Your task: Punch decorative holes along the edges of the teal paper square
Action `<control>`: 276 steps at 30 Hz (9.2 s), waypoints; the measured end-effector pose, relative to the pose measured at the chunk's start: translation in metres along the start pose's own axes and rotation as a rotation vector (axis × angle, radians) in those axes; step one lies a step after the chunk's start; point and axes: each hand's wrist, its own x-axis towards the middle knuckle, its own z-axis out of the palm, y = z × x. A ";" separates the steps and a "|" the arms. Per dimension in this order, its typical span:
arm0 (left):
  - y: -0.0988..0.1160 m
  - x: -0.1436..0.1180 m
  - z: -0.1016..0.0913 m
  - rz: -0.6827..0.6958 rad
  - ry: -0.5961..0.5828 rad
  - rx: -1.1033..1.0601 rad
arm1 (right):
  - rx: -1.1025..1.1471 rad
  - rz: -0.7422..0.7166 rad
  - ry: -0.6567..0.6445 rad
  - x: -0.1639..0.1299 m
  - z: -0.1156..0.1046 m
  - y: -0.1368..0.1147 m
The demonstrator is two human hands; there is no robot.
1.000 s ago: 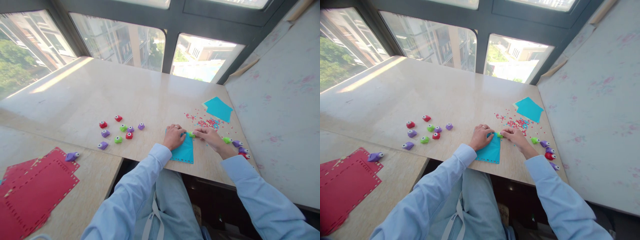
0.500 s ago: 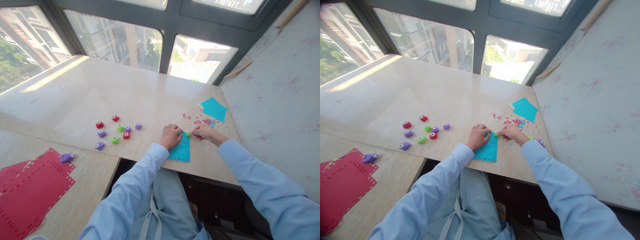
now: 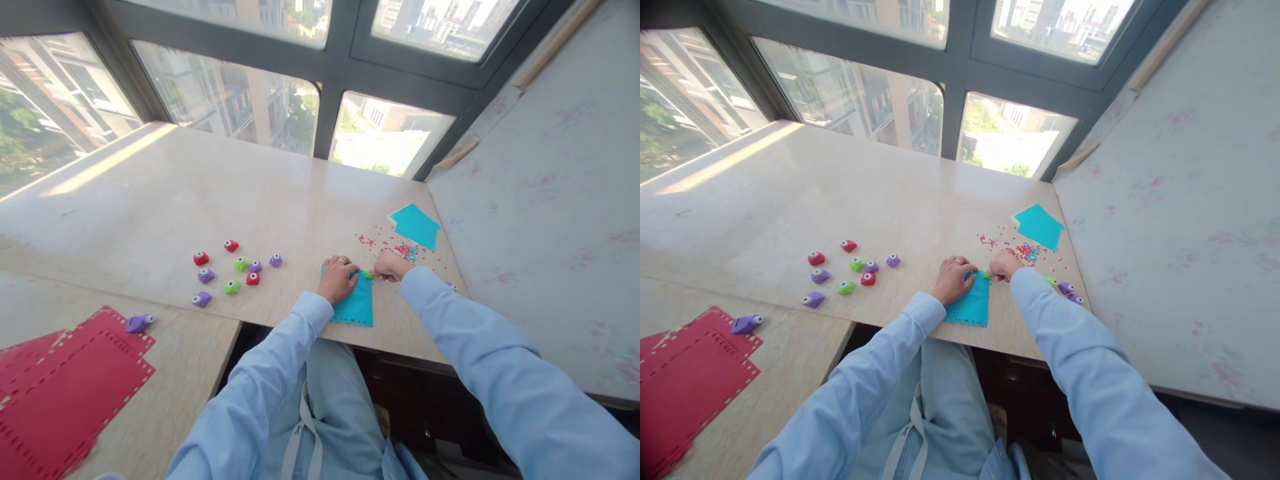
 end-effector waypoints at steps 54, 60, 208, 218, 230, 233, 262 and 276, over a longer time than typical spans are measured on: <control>0.008 -0.016 -0.084 -0.412 0.332 -0.837 | 0.934 -0.842 0.691 -0.058 0.084 0.071; 0.038 -0.049 -0.058 -0.352 -0.094 -1.159 | 0.669 -1.163 0.655 -0.087 0.077 0.032; -0.053 -0.021 -0.101 -0.733 -0.485 -0.660 | 0.270 -0.838 0.225 -0.013 0.058 -0.011; -0.056 -0.030 -0.104 -0.646 -0.382 -0.650 | 0.331 -0.849 0.235 -0.012 0.062 -0.009; -0.051 -0.026 -0.098 -0.637 -0.449 -0.565 | 0.351 -0.858 0.235 -0.012 0.065 -0.006; -0.050 -0.024 -0.099 -0.653 -0.445 -0.575 | 0.356 -0.871 0.237 -0.011 0.065 -0.006; -0.056 -0.013 -0.099 -0.709 -0.535 -0.544 | 0.324 -1.077 0.751 -0.041 0.103 0.080; -0.055 -0.007 -0.095 -0.812 -0.488 -0.595 | 0.148 -1.103 0.816 -0.048 0.110 0.077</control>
